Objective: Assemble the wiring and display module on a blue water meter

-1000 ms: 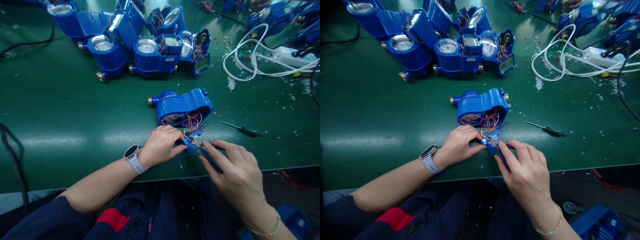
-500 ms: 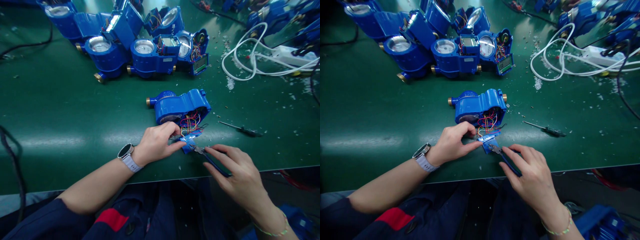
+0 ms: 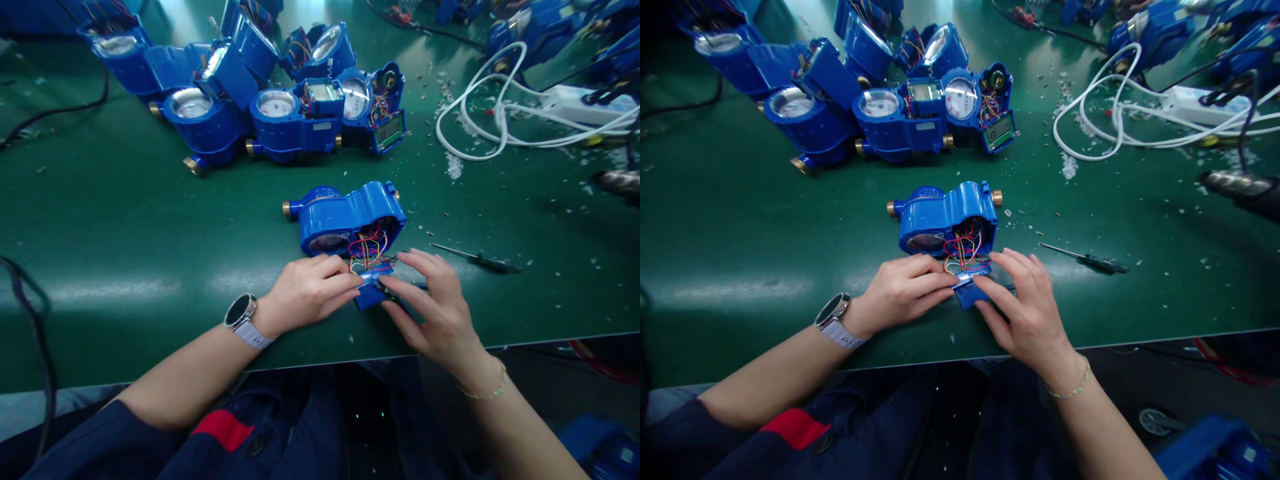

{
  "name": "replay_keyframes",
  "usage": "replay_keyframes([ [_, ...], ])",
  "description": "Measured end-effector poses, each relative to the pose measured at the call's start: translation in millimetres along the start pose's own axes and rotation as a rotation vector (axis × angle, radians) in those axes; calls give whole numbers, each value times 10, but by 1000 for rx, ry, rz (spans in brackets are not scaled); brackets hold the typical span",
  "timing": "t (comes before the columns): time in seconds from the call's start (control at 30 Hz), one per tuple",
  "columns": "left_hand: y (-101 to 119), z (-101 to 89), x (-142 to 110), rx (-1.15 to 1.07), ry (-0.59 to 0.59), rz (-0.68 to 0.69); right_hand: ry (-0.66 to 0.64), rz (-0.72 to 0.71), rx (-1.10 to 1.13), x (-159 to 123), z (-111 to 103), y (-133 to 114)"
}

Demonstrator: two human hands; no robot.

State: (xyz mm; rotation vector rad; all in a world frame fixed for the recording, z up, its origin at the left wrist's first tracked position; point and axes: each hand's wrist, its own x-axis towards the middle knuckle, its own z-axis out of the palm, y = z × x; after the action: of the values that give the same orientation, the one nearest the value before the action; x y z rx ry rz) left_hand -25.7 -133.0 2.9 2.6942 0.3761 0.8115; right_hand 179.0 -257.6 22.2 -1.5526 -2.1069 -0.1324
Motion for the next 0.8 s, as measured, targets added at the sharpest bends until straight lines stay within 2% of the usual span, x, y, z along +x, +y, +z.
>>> replay_keyframes([
  [0.1, -7, 3, 7, -10, 5, 0, -31, -67, 76, 140, 77, 31],
  [0.23, -22, -1, 22, -41, 5, 13, -58, -54, 124, 222, 128, 70],
  [0.5, -35, 21, 22, -127, -5, -18, -25, -25, 236, 263, 161, 85],
  [0.8, -49, 27, 21, -58, 7, -10, -3, -33, 261, 257, 198, 94],
])
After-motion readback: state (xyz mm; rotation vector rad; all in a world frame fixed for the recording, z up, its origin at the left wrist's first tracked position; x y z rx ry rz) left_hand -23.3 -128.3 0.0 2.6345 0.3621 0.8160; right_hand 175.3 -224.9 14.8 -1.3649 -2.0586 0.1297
